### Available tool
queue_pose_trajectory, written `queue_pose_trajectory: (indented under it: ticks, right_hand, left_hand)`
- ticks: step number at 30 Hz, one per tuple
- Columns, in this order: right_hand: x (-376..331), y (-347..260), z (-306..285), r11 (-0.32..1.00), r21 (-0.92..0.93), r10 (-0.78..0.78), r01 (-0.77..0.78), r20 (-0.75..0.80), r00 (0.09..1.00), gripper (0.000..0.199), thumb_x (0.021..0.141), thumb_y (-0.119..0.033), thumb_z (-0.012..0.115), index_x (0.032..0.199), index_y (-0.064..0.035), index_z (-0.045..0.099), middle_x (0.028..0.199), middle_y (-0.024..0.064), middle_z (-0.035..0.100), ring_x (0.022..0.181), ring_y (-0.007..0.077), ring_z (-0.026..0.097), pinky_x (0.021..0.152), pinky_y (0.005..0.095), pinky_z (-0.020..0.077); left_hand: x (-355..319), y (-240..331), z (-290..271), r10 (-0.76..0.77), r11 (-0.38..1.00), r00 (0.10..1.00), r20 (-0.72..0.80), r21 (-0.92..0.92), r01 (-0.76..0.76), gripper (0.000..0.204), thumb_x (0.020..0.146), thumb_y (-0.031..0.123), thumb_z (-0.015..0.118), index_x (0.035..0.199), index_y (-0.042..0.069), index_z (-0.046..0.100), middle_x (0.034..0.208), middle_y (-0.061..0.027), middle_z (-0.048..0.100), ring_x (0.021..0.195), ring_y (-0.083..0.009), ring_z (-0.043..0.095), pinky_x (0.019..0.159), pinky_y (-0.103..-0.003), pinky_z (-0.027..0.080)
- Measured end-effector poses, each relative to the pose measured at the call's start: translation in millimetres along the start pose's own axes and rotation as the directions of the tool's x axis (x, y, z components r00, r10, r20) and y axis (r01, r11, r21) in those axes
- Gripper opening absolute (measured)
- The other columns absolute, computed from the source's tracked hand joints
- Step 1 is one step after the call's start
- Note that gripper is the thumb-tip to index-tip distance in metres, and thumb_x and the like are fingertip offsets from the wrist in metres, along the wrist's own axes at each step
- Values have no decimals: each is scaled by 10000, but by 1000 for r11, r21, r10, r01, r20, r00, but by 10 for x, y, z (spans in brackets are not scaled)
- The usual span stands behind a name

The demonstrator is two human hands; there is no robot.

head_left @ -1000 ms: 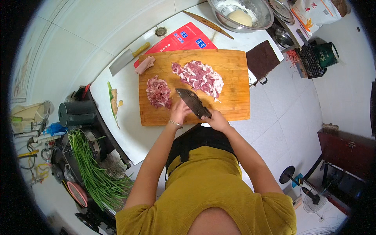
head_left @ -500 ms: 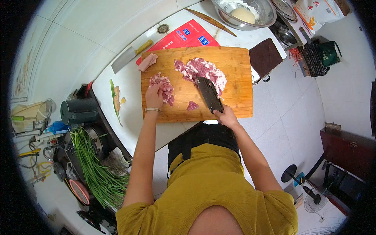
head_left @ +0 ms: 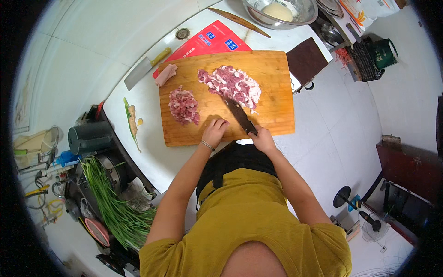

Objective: The person slices raw meat into small pieces on a wooden cutting board using a large knife. The person holds the meat with their left hand and cuts with their right hand, accumulating a pile of diced meat on the board.

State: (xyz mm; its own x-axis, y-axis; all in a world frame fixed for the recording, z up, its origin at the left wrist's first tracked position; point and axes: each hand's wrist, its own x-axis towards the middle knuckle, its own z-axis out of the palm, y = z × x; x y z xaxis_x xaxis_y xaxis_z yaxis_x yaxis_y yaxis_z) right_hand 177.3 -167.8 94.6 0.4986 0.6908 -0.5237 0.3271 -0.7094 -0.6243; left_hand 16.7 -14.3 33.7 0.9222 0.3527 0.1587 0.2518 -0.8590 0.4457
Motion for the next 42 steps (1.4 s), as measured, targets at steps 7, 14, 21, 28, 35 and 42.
queue_pose_trajectory:
  ticks: [7,14,21,28,35,42]
  right_hand:
    - [-4,68,16,1000,19,16,-15,-46,999,250,803,-202,606,915,16,556,787,284,593,808,433,580,722,480,459]
    - [40,129,75,996,-73,-62,53,-134,989,223,804,-196,590,874,11,542,757,279,591,765,437,588,674,497,473]
    - [48,-105,306,935,-348,-109,75,-80,991,155,803,-160,532,833,-11,506,688,259,599,665,423,608,604,516,485]
    - [208,-338,375,896,-444,3,4,15,1000,180,761,-111,570,907,-10,539,812,223,638,769,374,644,674,443,522]
    - [157,-176,335,901,-434,30,-12,34,999,126,772,-76,529,877,-8,529,799,234,633,780,366,641,677,454,513]
    - [290,-214,433,885,-462,-52,55,18,998,140,755,-62,535,883,-7,525,780,230,632,743,370,640,669,455,513]
  left_hand:
    - [203,194,267,-440,892,893,-89,-161,423,80,791,130,590,847,74,599,898,-123,546,848,-300,545,710,-398,467]
    - [143,181,31,-164,986,977,-138,-53,158,160,787,118,616,940,78,641,898,-81,568,834,-257,558,717,-347,477]
    - [39,17,161,62,995,994,-88,85,-55,177,782,101,535,919,46,632,937,-58,596,878,-230,556,762,-324,473]
    - [44,-47,242,64,998,992,-106,31,-61,262,748,86,525,985,31,625,975,-76,599,900,-245,556,812,-323,469]
    - [21,-61,248,69,992,994,-82,112,-59,255,743,86,528,972,28,625,1008,-88,597,911,-248,553,807,-317,472]
    - [41,-43,267,79,996,988,-130,57,-72,233,745,90,519,946,30,622,996,-86,588,928,-257,548,822,-324,465]
